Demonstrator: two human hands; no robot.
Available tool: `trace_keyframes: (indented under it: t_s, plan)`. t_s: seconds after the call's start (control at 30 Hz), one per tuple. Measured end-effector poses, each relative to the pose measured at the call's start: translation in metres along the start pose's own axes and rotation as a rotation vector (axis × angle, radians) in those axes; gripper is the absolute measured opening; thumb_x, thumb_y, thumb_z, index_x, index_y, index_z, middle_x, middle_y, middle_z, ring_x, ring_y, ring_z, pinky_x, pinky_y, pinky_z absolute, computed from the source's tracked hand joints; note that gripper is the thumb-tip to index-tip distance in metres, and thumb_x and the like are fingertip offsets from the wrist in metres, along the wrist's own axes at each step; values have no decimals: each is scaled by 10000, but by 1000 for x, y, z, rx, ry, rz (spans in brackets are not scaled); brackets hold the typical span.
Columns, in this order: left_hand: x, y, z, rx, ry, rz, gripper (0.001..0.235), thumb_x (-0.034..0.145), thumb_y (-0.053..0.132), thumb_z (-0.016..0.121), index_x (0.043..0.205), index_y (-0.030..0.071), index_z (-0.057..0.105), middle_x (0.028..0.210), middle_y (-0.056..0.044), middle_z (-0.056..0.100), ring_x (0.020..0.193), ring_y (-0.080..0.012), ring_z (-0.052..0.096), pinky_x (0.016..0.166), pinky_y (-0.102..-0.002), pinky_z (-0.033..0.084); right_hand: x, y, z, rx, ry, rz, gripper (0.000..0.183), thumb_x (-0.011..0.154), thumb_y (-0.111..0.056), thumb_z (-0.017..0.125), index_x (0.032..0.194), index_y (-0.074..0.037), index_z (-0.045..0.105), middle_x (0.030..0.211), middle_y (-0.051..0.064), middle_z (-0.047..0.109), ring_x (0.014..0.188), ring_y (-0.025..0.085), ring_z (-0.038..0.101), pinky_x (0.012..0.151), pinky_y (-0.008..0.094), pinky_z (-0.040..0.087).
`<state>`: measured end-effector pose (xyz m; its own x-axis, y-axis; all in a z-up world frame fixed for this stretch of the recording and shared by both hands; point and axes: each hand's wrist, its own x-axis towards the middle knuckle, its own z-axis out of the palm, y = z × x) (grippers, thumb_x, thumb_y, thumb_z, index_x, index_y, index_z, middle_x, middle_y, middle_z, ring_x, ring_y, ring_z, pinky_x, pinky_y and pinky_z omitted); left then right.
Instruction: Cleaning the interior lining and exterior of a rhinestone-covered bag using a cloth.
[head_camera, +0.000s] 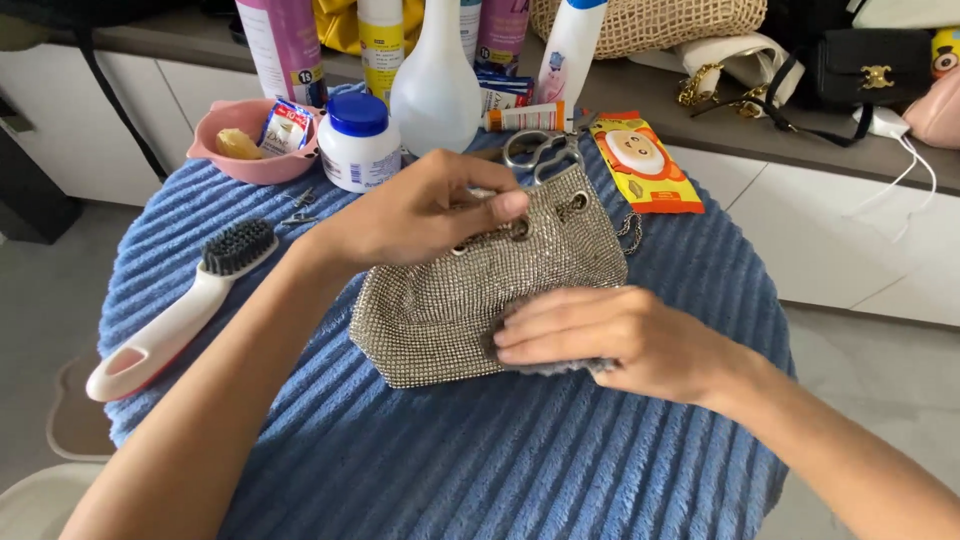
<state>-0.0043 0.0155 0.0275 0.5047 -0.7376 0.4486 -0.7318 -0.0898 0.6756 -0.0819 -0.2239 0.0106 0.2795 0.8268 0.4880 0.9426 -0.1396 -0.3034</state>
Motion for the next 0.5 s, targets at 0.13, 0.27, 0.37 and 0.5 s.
trace_keyframes:
  t_s: [0.13, 0.27, 0.37, 0.5]
  plan:
    - [-1, -3, -3, -31, 12, -26, 379, 1072, 352, 499, 790, 107, 564, 731, 61, 424, 613, -38, 337, 519, -233, 259, 18, 3, 6, -170, 154, -211, 341, 947, 192, 653, 1237, 15, 655, 1295, 194, 693, 1270, 381, 690, 1134, 445, 626]
    - [0, -9, -5, -1, 16, -9, 366, 1080, 314, 508, 798, 94, 584, 729, 49, 508, 650, -46, 421, 554, -227, 336, 24, 18, 21, -407, 60, -218, 387, 964, 102, 723, 1331, 19, 628, 1399, 193, 620, 1337, 337, 602, 1204, 447, 471]
    - [-1, -15, -6, 56, 29, 4, 355, 1086, 298, 509, 805, 89, 575, 734, 36, 505, 667, -75, 413, 588, -258, 335, 18, 21, 17, -281, -22, -140, 460, 932, 172, 659, 1356, 4, 603, 1435, 182, 592, 1380, 337, 568, 1225, 444, 450]
    - [0, -15, -1, 71, 73, -35, 336, 1063, 296, 549, 838, 69, 651, 742, 19, 577, 638, -82, 439, 545, -262, 332, 0, 22, 27, -207, -159, -92, 519, 861, 206, 671, 1321, -32, 632, 1391, 168, 647, 1306, 300, 647, 1196, 418, 479]
